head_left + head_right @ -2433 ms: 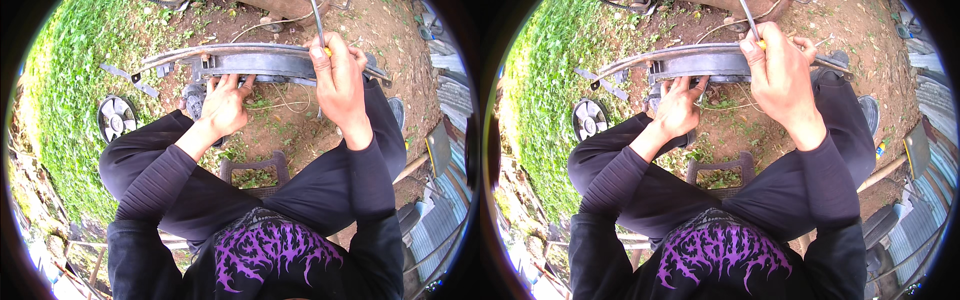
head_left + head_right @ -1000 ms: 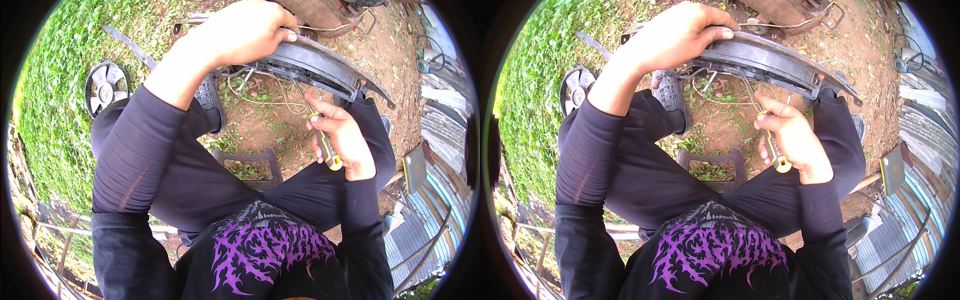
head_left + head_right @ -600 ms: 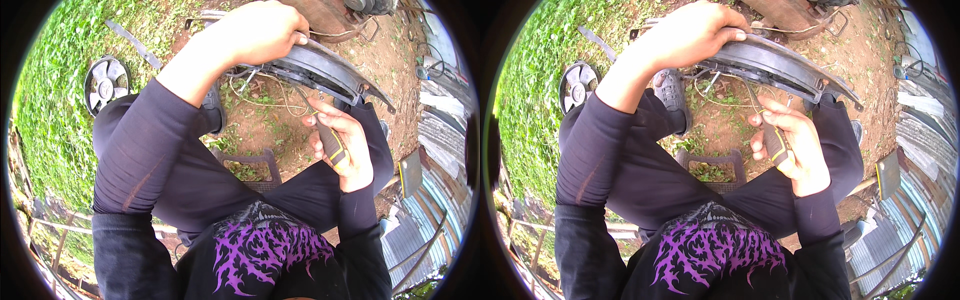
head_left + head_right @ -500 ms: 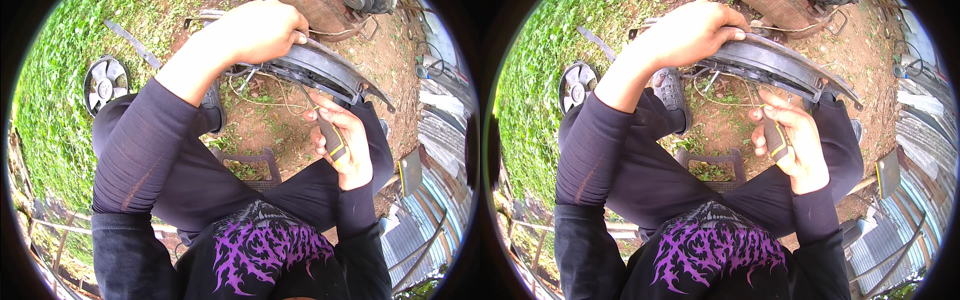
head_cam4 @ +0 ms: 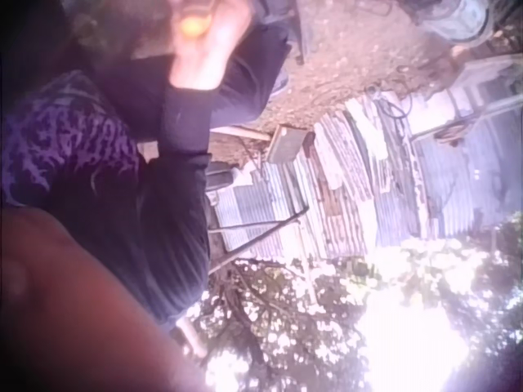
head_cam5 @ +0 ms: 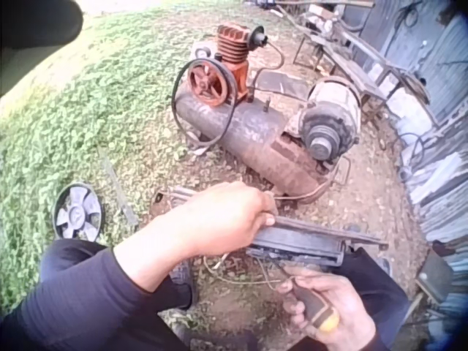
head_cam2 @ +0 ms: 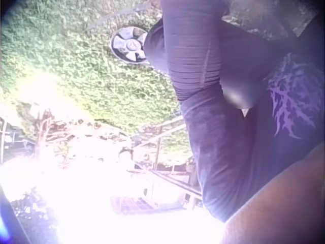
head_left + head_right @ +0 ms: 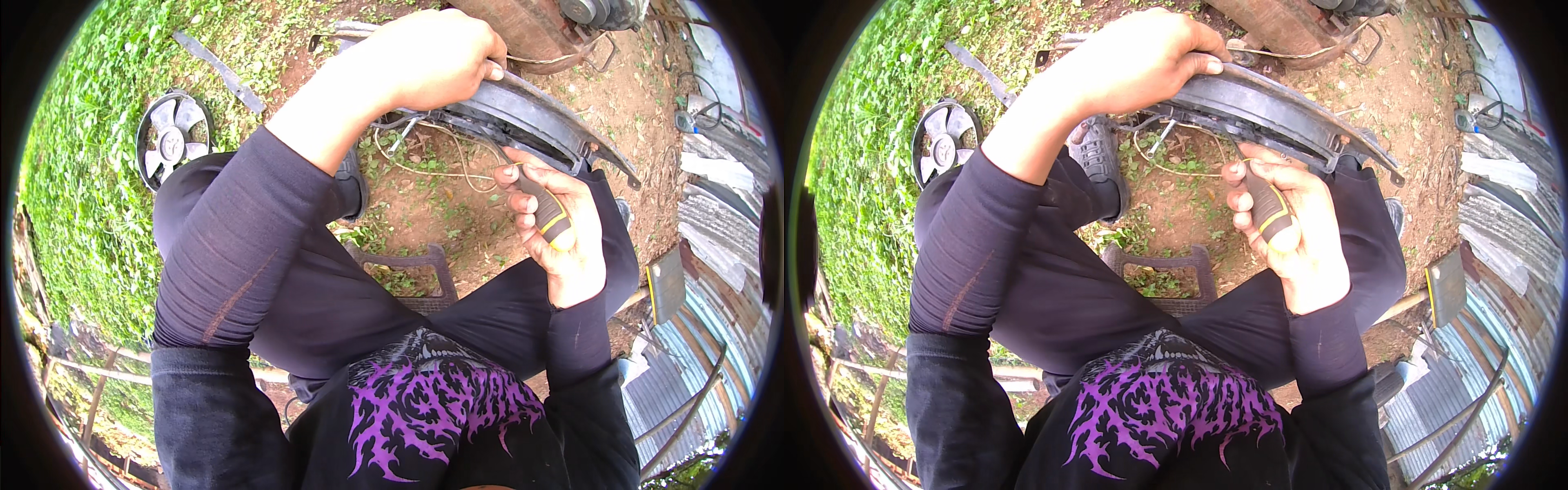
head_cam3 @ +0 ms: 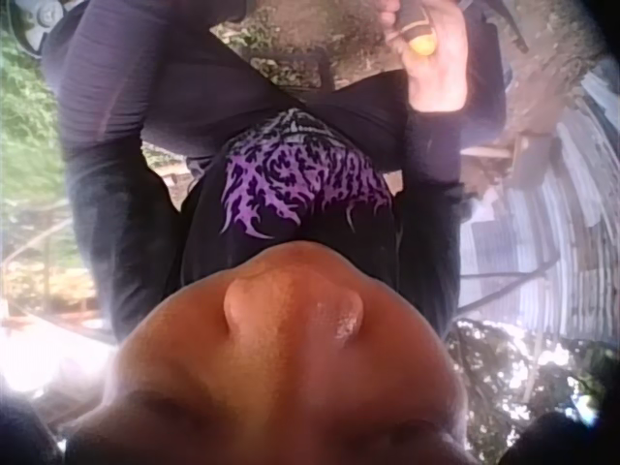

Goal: The person uses a screwdriver to unscrew and remove small electrical components and wiring from a radiator fan assembly and eventually separates the fan blades from the plastic shroud.

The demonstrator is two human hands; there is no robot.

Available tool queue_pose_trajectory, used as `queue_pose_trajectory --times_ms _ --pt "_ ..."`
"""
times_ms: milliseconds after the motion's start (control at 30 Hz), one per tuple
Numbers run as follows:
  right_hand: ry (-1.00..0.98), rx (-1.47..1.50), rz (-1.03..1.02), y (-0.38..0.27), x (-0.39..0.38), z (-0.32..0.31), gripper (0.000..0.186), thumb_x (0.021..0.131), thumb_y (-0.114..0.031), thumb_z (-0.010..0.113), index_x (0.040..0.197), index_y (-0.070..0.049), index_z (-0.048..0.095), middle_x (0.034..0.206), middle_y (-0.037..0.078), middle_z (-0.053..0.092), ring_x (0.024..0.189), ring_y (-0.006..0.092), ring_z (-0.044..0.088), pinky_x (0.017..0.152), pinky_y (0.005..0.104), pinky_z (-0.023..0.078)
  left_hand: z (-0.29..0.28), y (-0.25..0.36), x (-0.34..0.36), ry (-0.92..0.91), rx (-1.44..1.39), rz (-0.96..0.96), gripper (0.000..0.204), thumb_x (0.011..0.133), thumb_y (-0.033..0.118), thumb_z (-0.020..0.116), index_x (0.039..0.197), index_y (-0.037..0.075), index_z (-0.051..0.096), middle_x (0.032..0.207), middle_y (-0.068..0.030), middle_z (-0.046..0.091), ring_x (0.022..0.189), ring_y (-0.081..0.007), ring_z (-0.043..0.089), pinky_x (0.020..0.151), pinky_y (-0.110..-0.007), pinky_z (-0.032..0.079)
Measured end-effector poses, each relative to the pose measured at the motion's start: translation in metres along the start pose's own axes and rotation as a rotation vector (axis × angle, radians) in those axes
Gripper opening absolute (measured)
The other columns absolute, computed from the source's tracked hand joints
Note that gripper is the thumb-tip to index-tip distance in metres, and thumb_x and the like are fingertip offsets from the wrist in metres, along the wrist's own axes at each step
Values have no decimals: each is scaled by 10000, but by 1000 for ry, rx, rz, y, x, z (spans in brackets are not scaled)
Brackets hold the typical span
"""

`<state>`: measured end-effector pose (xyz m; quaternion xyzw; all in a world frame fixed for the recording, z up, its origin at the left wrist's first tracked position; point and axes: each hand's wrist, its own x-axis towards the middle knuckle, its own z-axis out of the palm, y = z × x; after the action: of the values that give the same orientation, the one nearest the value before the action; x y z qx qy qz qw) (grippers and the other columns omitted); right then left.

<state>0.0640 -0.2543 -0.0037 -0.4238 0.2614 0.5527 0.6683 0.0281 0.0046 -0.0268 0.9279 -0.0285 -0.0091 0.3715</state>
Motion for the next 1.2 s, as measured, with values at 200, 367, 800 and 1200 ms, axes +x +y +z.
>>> queue_pose_trajectory --times_ms 200,367,800,1200 --pt "36 48 -40 9 0 10 418 973 -77 558 1356 35 434 1013 153 617 734 200 644 566 273 583 16 -8 2 35 31 -15 249 966 222 626 1113 78 766 978 -180 754 956 -353 733 879 -458 560" --pt "33 67 -40 10 2 9 351 981 -72 560 1305 29 471 1009 162 627 734 194 646 576 276 602 14 -4 0 56 26 -19 230 966 214 648 1095 61 762 938 -190 743 924 -368 724 866 -458 557" --pt "-43 264 31 4 8 4 248 996 -68 560 1212 52 545 1028 163 620 786 195 663 642 277 649 19 -8 1 72 31 11 224 948 185 648 1089 54 761 967 -189 744 956 -367 720 896 -462 553" --pt "-102 465 -49 21 13 10 255 1012 -29 523 1224 74 426 1027 157 530 810 192 635 648 289 656 18 -6 -1 48 31 -9 220 942 157 633 1096 70 763 986 -180 748 987 -360 716 917 -464 548"
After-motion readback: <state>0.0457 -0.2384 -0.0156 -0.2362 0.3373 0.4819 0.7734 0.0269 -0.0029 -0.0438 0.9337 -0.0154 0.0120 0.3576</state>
